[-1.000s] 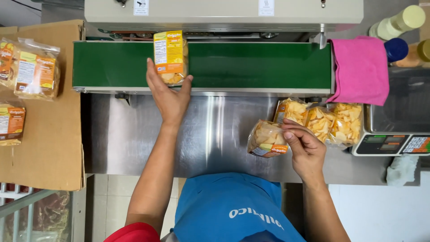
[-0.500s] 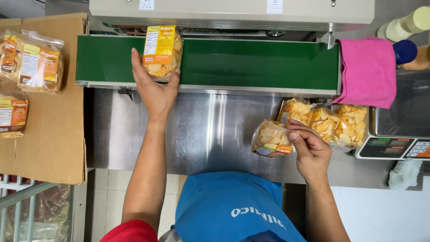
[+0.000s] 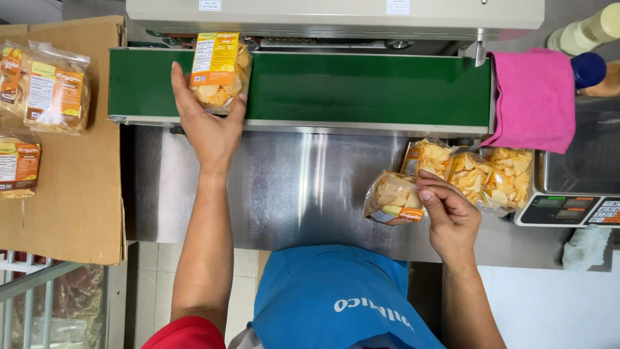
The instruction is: The person repeatedly picks open bags of taro chips from a cardboard box, places them on a conveyor belt into a heat-sealing machine, and collects the sealed packages. The process is repeated continuously throughout the clip.
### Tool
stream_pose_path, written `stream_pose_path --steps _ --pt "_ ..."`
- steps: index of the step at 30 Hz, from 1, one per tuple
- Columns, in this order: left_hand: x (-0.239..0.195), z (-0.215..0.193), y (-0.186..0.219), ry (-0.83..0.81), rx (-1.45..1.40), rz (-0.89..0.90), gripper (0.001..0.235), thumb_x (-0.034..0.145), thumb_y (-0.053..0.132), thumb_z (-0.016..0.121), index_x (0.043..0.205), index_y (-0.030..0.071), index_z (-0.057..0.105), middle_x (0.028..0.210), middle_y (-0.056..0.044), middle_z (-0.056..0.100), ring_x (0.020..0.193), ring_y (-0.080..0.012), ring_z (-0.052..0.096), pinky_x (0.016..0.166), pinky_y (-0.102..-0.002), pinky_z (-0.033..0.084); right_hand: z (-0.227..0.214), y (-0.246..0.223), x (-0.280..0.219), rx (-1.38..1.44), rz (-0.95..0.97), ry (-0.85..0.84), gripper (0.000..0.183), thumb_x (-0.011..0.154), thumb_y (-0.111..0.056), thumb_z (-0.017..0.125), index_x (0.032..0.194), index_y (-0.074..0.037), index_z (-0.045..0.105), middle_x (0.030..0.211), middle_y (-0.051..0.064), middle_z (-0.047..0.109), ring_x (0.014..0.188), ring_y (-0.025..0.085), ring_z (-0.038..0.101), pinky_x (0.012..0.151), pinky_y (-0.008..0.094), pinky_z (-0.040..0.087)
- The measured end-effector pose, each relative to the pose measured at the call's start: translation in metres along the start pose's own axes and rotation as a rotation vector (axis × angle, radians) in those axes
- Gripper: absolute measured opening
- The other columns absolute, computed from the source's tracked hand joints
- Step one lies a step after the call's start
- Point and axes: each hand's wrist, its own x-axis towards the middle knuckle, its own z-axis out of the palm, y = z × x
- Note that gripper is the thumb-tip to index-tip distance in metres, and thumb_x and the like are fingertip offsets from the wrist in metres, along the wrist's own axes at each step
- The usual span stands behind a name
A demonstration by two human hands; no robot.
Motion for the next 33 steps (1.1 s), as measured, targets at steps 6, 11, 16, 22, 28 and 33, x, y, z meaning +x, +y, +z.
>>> stream_pose_path --steps 6,11,16,22,28,33 --pt "0.003 -0.006 -0.003 0.011 0.015 0.030 0.099 0.087 0.017 0.088 0.160 0.015 0.021 0.153 -0.021 0.049 0.141 -0.0320 0.052 0.119 -0.041 0.046 0.002 -0.002 0.001 -0.011 -0.020 -0.006 0.002 0.100 0.001 0.067 0.100 0.001 0.069 0.109 0.017 0.072 0.120 0.033 0.070 0.115 0.044 0.057" --pt "0.005 -0.010 -0.008 0.008 0.040 0.030 0.101 0.088 0.018 0.089 0.161 0.014 0.020 0.159 -0.020 0.044 0.144 -0.0332 0.052 0.120 -0.043 0.045 0.001 0.000 0.001 -0.004 -0.019 -0.004 0.003 0.101 0.001 0.067 0.099 0.001 0.069 0.109 0.017 0.072 0.121 0.033 0.070 0.115 0.045 0.057" --pt "0.006 -0.016 -0.010 0.004 0.045 0.019 0.102 0.089 0.018 0.089 0.162 0.016 0.018 0.161 -0.020 0.042 0.147 -0.0325 0.051 0.119 -0.043 0.047 0.000 -0.002 0.001 -0.012 -0.002 -0.001 0.003 0.101 0.000 0.067 0.100 0.000 0.070 0.110 0.017 0.072 0.121 0.032 0.070 0.115 0.043 0.058" --pt "0.008 -0.023 -0.014 0.001 0.037 0.017 0.101 0.089 0.017 0.088 0.161 0.017 0.018 0.155 -0.023 0.047 0.145 -0.0320 0.051 0.117 -0.043 0.049 0.000 -0.001 0.003 -0.014 0.016 0.006 0.003 0.101 0.000 0.067 0.101 0.000 0.070 0.111 0.016 0.072 0.121 0.032 0.070 0.115 0.043 0.057" --pt "0.011 -0.028 -0.020 0.006 -0.004 0.031 0.101 0.088 0.014 0.089 0.161 0.016 0.018 0.153 -0.023 0.048 0.145 -0.0312 0.051 0.117 -0.040 0.049 -0.001 0.002 0.004 -0.007 0.010 -0.001 0.003 0.101 -0.001 0.068 0.103 0.000 0.070 0.112 0.016 0.072 0.121 0.031 0.070 0.115 0.043 0.058" --pt "0.012 -0.028 -0.035 0.045 -0.007 -0.033 0.116 0.084 -0.001 0.100 0.166 0.023 0.021 0.145 -0.033 0.049 0.140 -0.0529 0.051 0.118 -0.060 0.038 -0.002 0.012 0.010 0.007 -0.042 0.037 0.006 0.101 0.008 0.068 0.097 0.009 0.071 0.103 0.025 0.071 0.119 0.043 0.068 0.110 0.054 0.051"
